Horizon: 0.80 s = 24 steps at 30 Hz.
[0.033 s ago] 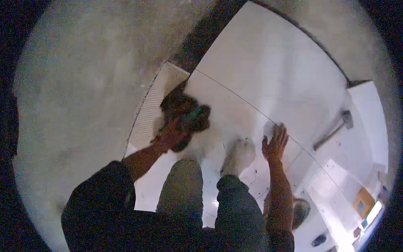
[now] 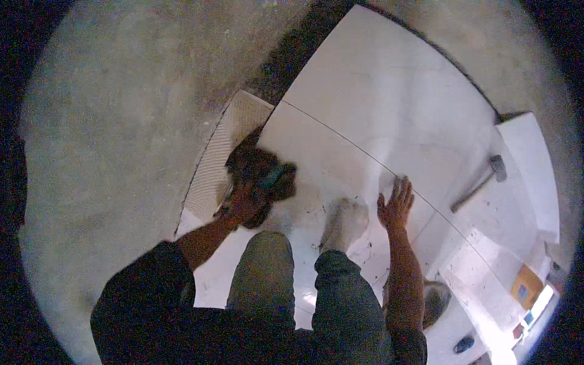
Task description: The person applies adhesive and positions large white tiles on the floor, using a rubber mallet to level them and a cloth to wipe away excess mortar.
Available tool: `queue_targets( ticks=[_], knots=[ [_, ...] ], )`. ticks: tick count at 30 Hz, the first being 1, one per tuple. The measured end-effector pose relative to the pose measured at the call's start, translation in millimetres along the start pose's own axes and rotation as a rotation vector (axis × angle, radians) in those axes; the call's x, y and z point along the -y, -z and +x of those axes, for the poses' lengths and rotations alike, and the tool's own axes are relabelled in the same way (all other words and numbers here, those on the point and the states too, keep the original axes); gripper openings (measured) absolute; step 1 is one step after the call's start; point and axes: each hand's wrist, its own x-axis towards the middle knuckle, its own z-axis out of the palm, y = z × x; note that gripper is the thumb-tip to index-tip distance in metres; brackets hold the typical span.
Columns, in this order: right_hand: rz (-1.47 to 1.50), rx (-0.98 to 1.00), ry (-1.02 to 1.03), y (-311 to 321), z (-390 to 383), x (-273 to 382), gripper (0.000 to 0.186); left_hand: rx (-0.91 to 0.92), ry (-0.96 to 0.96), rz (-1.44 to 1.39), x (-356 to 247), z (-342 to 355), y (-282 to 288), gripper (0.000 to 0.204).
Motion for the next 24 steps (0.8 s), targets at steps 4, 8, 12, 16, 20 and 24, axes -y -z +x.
queue_targets(
  ticks=[4,8,12,16,20,24],
  knots=[
    [0.145,0.106,-0.135,2.0,-33.8,30.3,0.072,0.008,0.165,-0.080,71.6,-176.4,-4.7,0.068],
    [0.249,0.132,-0.323,-20.3,-110.6,23.3,0.066,0.096,0.270,-0.169,105.4,-278.9,-6.7,0.066],
    [0.698,0.411,-0.629,20.2,-180.0,54.4,0.058,0.190,0.383,-0.281,135.3,-331.8,-14.3,0.065],
    [1.071,0.398,-0.776,109.4,-279.9,74.1,0.055,0.230,0.444,-0.378,137.3,-332.3,-3.0,0.064],
    [1.319,0.323,-0.932,187.5,-381.7,94.5,0.052,0.234,0.474,-0.480,121.2,-312.5,26.5,0.062],
    [1.508,0.336,-1.084,257.0,-435.4,96.4,0.050,0.288,0.555,-0.581,91.8,-281.1,41.2,0.062]
  ],
)
